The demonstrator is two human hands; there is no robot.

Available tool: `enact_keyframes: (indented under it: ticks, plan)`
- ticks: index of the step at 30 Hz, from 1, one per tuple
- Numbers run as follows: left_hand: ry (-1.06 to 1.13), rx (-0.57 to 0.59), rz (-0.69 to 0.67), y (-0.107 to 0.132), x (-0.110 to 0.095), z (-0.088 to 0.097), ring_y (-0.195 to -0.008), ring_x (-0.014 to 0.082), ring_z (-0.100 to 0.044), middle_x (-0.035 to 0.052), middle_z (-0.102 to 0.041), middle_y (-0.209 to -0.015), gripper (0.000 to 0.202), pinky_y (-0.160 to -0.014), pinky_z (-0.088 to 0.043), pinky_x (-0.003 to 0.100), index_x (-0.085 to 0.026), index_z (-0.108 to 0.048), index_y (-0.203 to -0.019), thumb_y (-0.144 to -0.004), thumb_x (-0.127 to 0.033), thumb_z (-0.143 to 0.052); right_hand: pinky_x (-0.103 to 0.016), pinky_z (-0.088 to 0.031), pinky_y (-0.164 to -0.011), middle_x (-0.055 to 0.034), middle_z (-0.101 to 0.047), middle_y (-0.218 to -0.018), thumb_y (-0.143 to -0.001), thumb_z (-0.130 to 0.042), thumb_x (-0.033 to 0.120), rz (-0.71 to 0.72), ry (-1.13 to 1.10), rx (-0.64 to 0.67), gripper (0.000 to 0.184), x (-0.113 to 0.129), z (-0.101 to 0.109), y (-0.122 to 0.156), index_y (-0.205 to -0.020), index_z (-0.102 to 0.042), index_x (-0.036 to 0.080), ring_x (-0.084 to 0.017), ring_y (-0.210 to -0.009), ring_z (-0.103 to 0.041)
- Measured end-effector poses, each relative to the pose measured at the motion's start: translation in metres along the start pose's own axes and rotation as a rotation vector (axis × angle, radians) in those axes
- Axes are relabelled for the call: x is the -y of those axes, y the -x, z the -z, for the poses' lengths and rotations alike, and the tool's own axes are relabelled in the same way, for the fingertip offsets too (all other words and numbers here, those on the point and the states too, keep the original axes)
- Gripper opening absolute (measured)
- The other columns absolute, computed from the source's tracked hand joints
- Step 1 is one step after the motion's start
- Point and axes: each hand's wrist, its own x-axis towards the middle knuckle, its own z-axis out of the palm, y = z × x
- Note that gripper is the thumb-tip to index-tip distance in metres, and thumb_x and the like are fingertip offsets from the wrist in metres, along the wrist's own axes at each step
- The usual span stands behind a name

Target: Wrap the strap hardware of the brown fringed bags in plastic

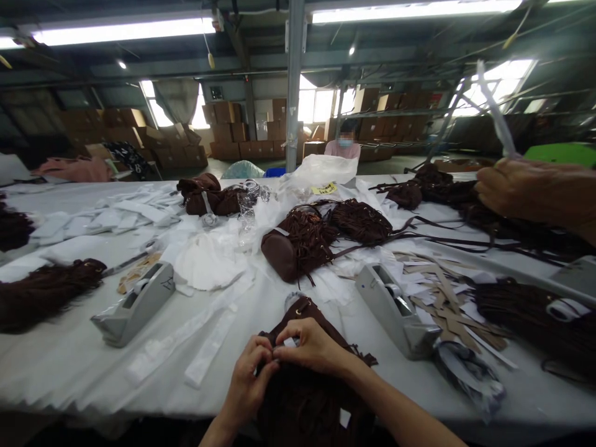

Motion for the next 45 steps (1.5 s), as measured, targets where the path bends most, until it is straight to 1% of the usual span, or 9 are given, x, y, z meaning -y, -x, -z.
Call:
enact_keyframes:
  ticks: [8,12,17,24,29,32,36,40,45]
  plan:
    - [0.139,0.158,0.157,-0.005,-0.006,0.004,-0.099,0.0242,-0.057,0.0085,-0.062,-0.105,0.032,-0.087,-0.044,0.037,-0.021,-0.052,-0.115,-0.094,-0.042,-0.04,-0.025,-0.044,-0.07,-0.0027,-0.068,-0.091,-0.067,-0.08,0.046,0.173,0.306,0.18,0.046,0.007,0.013,0.013,-0.103,-0.068,0.019,-0.018,-0.081,-0.062]
    - [-0.204,0.22,0.083,-0.003,-0.002,-0.009,-0.082,0.0245,-0.053,0.0051,-0.061,-0.08,0.031,-0.081,-0.04,0.04,-0.023,-0.063,-0.086,-0.094,-0.042,-0.04,-0.029,-0.041,-0.07,-0.0042,-0.065,-0.086,-0.078,-0.069,0.051,0.297,0.777,0.26,0.037,0.015,0.007,0.017,-0.095,-0.066,0.018,-0.02,-0.079,-0.058]
    - [-0.251,0.092,0.0,0.008,0.013,-0.02,-0.071,0.0195,-0.048,0.0025,-0.051,-0.067,0.038,-0.068,-0.037,0.032,-0.02,-0.047,-0.062,-0.095,-0.039,-0.041,-0.031,-0.039,-0.068,-0.0051,-0.062,-0.082,-0.084,-0.06,0.054,0.356,1.0,0.198,0.038,-0.004,-0.009,0.026,-0.081,-0.062,0.016,-0.02,-0.076,-0.055]
    - [-0.147,0.134,-0.044,-0.009,0.006,0.001,-0.063,0.0156,-0.045,-0.0005,-0.045,-0.059,0.041,-0.061,-0.034,0.028,-0.019,-0.043,-0.058,-0.095,-0.038,-0.04,-0.031,-0.042,-0.075,-0.005,-0.063,-0.09,-0.087,-0.061,0.048,0.299,0.701,0.109,0.031,-0.018,-0.001,0.026,-0.094,-0.061,0.017,-0.019,-0.085,-0.057]
    - [-0.104,0.144,-0.024,-0.053,-0.005,0.052,-0.064,0.0166,-0.046,-0.0003,-0.045,-0.058,0.047,-0.066,-0.039,0.029,-0.021,-0.042,-0.051,-0.092,-0.044,-0.039,-0.035,-0.044,-0.09,-0.0081,-0.062,-0.105,-0.095,-0.047,0.035,0.045,0.415,-0.274,0.024,-0.021,0.034,0.027,-0.106,-0.06,0.018,-0.021,-0.1,-0.058]
    - [-0.149,0.161,0.033,-0.063,0.007,0.071,-0.062,0.0164,-0.047,-0.001,-0.048,-0.055,0.046,-0.069,-0.04,0.029,-0.021,-0.045,-0.048,-0.084,-0.05,-0.052,-0.042,-0.044,-0.094,-0.0106,-0.062,-0.108,-0.09,-0.052,0.035,-0.063,0.441,-0.368,0.027,-0.051,0.025,0.043,-0.109,-0.059,0.018,-0.025,-0.104,-0.057]
    - [-0.181,-0.058,0.169,-0.056,0.031,0.085,-0.062,0.0173,-0.051,-0.0003,-0.055,-0.062,0.038,-0.063,-0.041,0.028,-0.02,-0.057,-0.064,-0.082,-0.052,-0.053,-0.045,-0.046,-0.094,-0.0122,-0.063,-0.111,-0.088,-0.053,0.033,-0.116,0.428,-0.33,0.034,-0.089,-0.001,0.061,-0.117,-0.057,0.018,-0.027,-0.105,-0.058]
    - [-0.181,-0.328,0.254,-0.056,0.031,0.104,-0.076,0.0198,-0.058,0.0036,-0.062,-0.081,0.038,-0.071,-0.044,0.03,-0.017,-0.058,-0.091,-0.086,-0.054,-0.047,-0.043,-0.046,-0.095,-0.0124,-0.062,-0.115,-0.092,-0.044,0.039,-0.134,0.349,-0.401,0.035,-0.081,0.001,0.051,-0.115,-0.058,0.018,-0.026,-0.107,-0.058]
    - [-0.151,-0.361,0.359,-0.054,0.019,0.102,-0.096,0.026,-0.06,0.0127,-0.061,-0.109,0.051,-0.081,-0.048,0.038,-0.016,-0.056,-0.11,-0.08,-0.057,-0.056,-0.049,-0.04,-0.101,-0.0179,-0.061,-0.118,-0.087,-0.048,0.046,-0.187,0.343,-0.479,0.045,-0.068,0.011,0.023,-0.115,-0.059,0.012,-0.03,-0.113,-0.054]
